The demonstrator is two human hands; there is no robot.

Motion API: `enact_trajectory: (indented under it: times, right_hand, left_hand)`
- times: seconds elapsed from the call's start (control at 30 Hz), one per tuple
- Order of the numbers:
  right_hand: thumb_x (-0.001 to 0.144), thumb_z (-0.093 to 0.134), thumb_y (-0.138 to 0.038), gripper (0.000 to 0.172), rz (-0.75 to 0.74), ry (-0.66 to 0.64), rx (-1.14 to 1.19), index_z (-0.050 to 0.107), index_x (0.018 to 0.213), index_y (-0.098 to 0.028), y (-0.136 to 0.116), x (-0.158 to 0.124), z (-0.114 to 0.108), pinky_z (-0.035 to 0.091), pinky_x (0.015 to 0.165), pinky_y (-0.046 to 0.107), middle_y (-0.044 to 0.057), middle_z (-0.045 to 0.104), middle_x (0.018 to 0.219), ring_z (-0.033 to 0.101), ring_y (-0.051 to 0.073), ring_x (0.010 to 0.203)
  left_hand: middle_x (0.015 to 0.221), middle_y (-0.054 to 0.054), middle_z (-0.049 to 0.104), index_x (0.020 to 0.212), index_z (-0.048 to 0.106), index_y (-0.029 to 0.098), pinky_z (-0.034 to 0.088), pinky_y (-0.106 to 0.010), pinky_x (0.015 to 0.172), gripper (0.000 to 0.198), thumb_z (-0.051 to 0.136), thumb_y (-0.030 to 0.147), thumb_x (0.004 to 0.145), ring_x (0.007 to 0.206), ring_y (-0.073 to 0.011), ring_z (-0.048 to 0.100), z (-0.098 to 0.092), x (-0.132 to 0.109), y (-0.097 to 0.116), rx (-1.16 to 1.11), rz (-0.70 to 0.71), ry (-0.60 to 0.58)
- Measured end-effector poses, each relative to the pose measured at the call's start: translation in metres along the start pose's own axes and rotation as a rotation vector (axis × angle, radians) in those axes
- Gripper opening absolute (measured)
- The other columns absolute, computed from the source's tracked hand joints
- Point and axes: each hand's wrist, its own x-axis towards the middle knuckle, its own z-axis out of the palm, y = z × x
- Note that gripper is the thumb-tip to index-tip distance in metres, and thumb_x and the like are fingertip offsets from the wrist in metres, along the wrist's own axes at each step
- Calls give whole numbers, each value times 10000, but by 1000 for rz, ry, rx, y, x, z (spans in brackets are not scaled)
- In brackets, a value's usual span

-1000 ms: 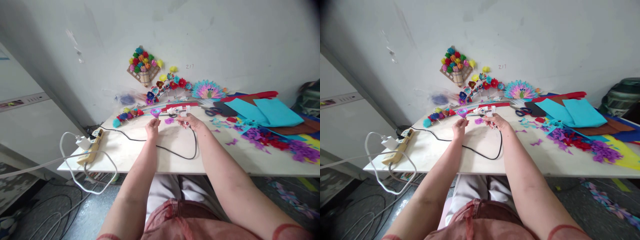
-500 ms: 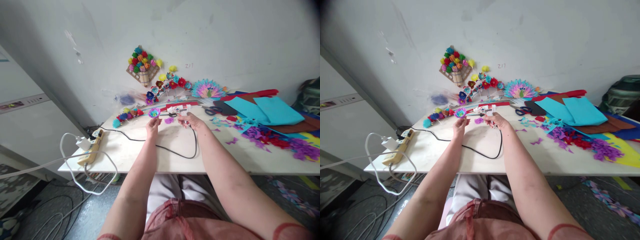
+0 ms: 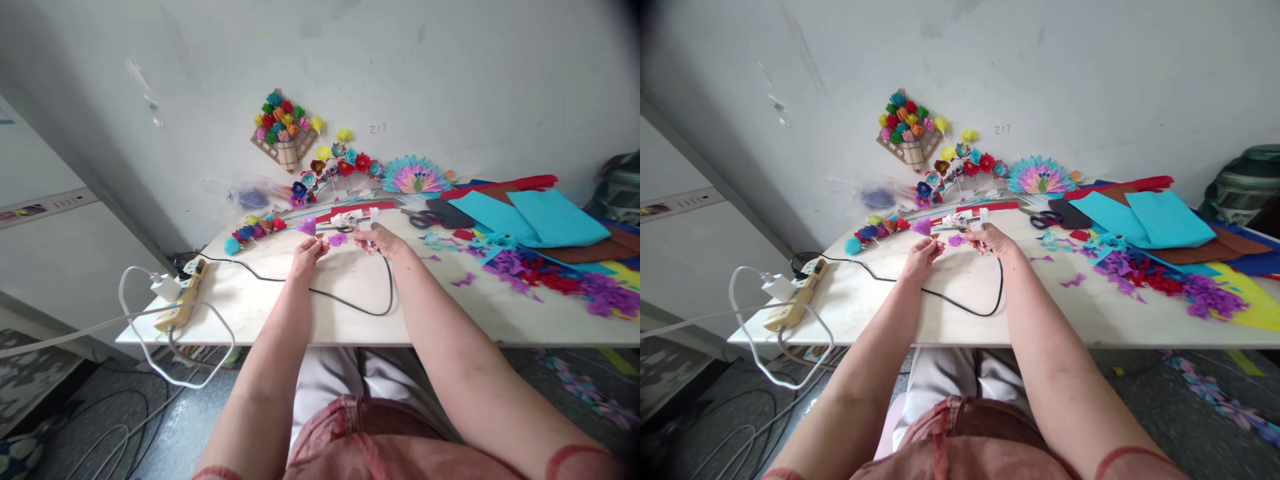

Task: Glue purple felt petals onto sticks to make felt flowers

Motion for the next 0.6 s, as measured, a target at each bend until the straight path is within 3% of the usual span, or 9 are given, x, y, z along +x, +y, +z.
enact_trajectory:
  times: [0.27,0.6]
  right_hand:
    - [565,727,-390,326,33,-10,-75,542,525,-124,0,2,5,281,292,190,-17,507,433,377,44,297]
    - [567,733,-388,325,12,26,-110,536,536,-132,1,4,10,292,291,187,-23,494,428,383,47,314]
  left_hand:
    - [684,-33,614,900,606,100,465,-172,598,221,664,200,712,599,-68,570,4,-5,7,-54,-99,-20]
    - [660,-27,589,900,614,106,476,-164,570,190,649,159,721,581,-66,551,4,-6,7,-111,-144,-37]
